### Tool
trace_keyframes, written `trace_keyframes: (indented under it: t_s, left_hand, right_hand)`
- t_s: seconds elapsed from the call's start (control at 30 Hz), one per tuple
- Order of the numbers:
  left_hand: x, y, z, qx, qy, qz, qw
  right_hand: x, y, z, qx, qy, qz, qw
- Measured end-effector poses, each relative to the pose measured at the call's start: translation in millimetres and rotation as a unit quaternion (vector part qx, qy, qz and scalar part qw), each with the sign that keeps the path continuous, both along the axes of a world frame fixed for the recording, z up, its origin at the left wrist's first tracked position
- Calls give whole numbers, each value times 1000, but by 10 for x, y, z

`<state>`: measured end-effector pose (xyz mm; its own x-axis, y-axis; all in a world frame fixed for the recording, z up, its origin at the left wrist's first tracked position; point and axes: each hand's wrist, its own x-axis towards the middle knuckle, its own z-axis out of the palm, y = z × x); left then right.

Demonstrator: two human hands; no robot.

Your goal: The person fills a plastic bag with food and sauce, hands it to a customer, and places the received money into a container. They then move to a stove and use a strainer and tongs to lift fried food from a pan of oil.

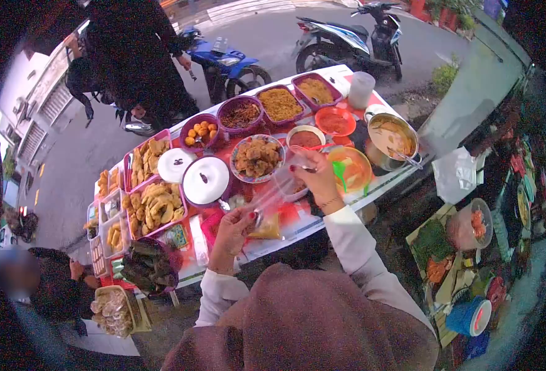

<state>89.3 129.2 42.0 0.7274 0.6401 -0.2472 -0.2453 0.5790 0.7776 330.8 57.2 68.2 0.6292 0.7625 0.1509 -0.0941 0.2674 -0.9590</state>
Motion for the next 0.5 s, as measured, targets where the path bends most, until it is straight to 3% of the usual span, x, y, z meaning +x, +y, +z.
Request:
trace_keyframes:
  t_s: [0.1, 0.17, 0.2, 0.23, 0.27, 0.3, 0.33, 0.37, 0.43, 0.5]
  left_hand:
    - [249, -7, 35, 18, 21, 3, 1000]
    - [450, -47, 74, 61, 61, 41, 995]
    - [536, -60, 87, 107, 101, 85, 985]
    - [618, -63, 61, 108, 99, 84, 986]
    - [696, -83, 7, 217, 148, 129, 956]
    - [771, -126, -35, 322, 195, 167, 911]
    - [852, -216, 10, 322, 194, 160, 913]
    - [927, -328, 113, 372, 183, 167, 895]
    - [1048, -410, 63, 422, 168, 172, 874]
    - [1159, -412, -133, 128, 24, 100, 986]
  right_hand:
    - [182, -173, -73, -31, 74, -21, 997]
    - [212, -236, -91, -25, 8, -65, 998]
    - [189, -294, -21, -49, -216, -195, 956]
    - [166, -343, 61, -69, -426, -311, 847]
    - [51, -388, 109, -58, -453, -296, 839]
    - [-133, -478, 151, -91, -382, -171, 904]
    - [-291, -555, 155, -122, -298, -46, 946]
    - [-359, -550, 7, -126, -296, -52, 945]
    - [-345, -468, -283, -77, -78, 55, 992]
    - [-173, -505, -279, -75, -20, 73, 994]
